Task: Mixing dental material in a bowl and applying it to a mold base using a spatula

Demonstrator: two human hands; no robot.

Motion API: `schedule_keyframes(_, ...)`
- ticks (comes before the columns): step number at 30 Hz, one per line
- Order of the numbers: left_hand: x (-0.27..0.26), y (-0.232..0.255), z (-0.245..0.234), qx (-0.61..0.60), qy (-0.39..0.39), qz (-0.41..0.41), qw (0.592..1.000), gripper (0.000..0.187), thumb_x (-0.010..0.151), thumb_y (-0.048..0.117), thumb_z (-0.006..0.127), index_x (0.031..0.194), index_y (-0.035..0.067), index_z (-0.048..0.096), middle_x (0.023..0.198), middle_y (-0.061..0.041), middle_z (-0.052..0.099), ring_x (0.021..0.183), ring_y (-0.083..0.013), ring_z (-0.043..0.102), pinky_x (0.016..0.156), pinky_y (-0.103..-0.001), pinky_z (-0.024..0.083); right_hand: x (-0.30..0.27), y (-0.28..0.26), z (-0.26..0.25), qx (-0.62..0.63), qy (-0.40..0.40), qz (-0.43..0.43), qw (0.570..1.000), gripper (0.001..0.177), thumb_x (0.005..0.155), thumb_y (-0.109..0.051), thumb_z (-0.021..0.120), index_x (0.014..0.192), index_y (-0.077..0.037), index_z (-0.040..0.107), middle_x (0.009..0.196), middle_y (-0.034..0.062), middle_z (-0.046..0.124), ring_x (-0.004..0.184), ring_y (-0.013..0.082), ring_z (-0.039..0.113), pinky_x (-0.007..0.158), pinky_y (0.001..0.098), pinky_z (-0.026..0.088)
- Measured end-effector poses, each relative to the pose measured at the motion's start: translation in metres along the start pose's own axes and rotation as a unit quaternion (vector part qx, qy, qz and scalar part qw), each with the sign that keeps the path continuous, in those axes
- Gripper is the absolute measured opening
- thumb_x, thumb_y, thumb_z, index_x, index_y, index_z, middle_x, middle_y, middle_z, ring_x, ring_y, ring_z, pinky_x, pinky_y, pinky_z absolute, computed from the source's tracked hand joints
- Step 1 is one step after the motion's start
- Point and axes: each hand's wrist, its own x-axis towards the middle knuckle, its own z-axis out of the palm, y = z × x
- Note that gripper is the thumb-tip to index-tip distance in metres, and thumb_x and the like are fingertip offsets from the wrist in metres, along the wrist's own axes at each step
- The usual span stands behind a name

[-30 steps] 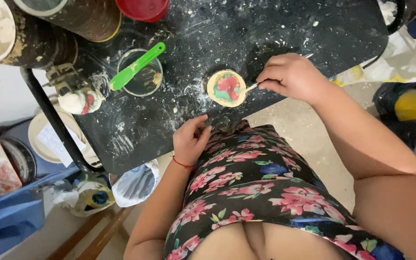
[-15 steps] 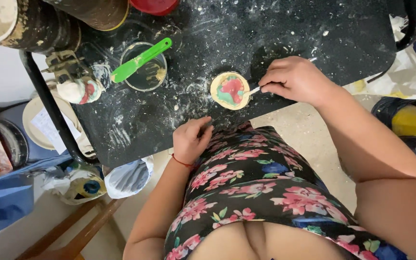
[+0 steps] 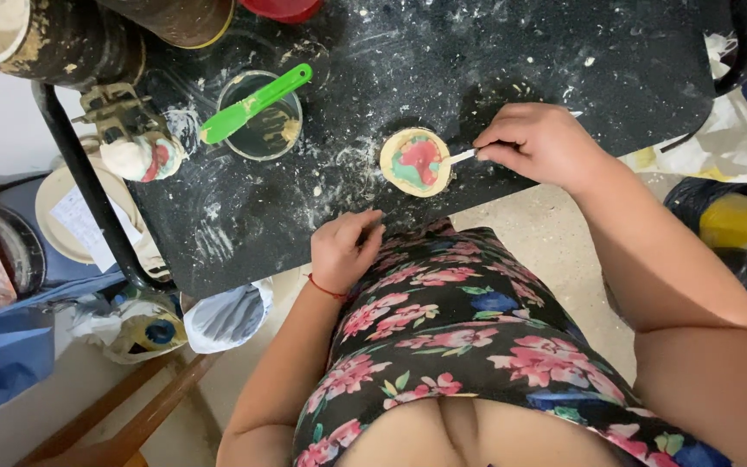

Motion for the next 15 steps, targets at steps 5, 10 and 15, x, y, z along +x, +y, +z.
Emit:
schedule_keyframes(5, 0.0006, 0.0011, 0.0002, 0.011, 0.000, 0.001, 1.000, 0.024, 0.088, 0.016, 0.079, 0.111, 0.017, 0.075, 0.080, -0.002, 0.072, 0.069, -0.0274, 0.072, 0.065, -0.039, 0.060, -0.0019, 0.0000, 0.0037, 0.006, 0.005, -0.001, 1.000, 0.004, 0.096, -0.017, 0.082, 0.097, -0.016, 0.078, 0.090, 0.0046, 0.073, 0.086, 0.0289, 0.072, 0.077, 0.0404, 0.057)
schedule_keyframes(10, -0.0052, -0.0048, 0.0039, 0.029, -0.005, 0.003, 1.000, 0.024, 0.088, 0.021, 0.080, 0.111, 0.020, 0.075, 0.082, 0.001, 0.072, 0.071, -0.0246, 0.072, 0.067, -0.037, 0.061, -0.0051, -0.0001, 0.0066, 0.003, 0.005, 0.001, 1.000, 0.003, 0.096, -0.017, 0.081, 0.096, -0.015, 0.078, 0.090, 0.0047, 0.073, 0.087, 0.0288, 0.073, 0.077, 0.0397, 0.057)
schedule_keyframes(15, -0.0040, -0.0052, 0.0021, 0.015, -0.005, 0.007, 1.000, 0.022, 0.087, 0.020, 0.079, 0.108, 0.019, 0.075, 0.079, 0.003, 0.072, 0.069, -0.0217, 0.072, 0.066, -0.034, 0.062, -0.0086, 0.0012, 0.0066, 0.001, 0.013, 0.026, 1.000, 0.005, 0.097, -0.018, 0.082, 0.099, -0.016, 0.079, 0.090, 0.0043, 0.072, 0.084, 0.0285, 0.071, 0.077, 0.0391, 0.056)
